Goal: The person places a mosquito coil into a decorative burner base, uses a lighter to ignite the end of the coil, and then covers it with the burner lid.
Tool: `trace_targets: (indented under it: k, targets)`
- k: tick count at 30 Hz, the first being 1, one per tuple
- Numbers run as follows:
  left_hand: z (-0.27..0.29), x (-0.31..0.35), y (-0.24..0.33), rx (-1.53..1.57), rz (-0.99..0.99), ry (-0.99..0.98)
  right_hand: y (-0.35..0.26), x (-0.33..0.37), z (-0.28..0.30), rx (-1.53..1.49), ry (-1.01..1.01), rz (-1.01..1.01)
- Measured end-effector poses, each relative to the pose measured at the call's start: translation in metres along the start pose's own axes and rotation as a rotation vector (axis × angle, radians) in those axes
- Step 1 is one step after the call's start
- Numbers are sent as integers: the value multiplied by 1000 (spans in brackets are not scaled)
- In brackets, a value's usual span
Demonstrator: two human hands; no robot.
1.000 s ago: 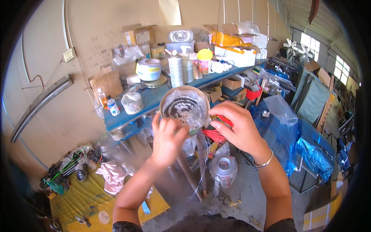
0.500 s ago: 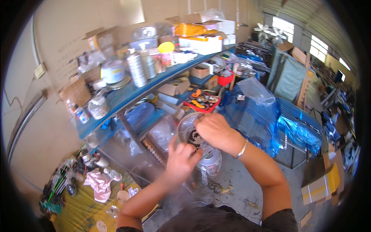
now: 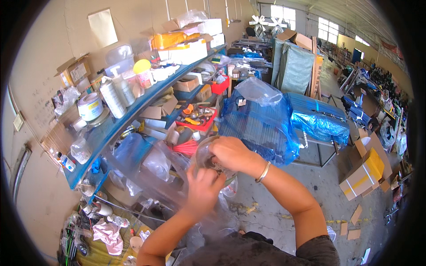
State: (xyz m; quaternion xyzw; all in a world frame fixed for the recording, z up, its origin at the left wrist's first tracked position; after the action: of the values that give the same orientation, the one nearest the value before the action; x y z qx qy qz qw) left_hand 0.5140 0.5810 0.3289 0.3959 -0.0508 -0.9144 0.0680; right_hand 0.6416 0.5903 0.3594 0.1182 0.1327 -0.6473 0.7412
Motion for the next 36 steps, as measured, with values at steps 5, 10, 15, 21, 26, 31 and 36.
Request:
trace_targets:
  k: [5,10,15,21,26,31,36]
  targets:
    - [-9,4,-2,28,13,-5,3,18,3,5,-67,10]
    - [-5,11,-3,40,-2,31,-11,16,3,-64,-57,57]
    - [0,13,-3,7,-1,34,-16,3,-6,5,-69,76]
    - [7,17,-12,-20,9,50,-25,-10,-8,8,39,168]
    - [9,22,-20,-27,12,38,-24,-22,-19,41,21,202]
    - [14,25,-25,-48,34,53,-38,-30,-14,11,1,307]
    - [15,28,-30,-45,29,48,-46,-38,-13,-12,-38,414]
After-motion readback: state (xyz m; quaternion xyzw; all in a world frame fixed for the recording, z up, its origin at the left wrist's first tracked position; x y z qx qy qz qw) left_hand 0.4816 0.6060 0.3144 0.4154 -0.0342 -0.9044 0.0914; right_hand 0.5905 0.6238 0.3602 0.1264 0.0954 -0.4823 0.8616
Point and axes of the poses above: each hand's wrist, its own x-axis away from the middle knuckle, its own z-axis out of the back of the hand, y = z × x, the point moved 7 cm from there along -x, towards the middle knuckle, and after that the axes turned 10 degrees about z, right-handed, at the moved point
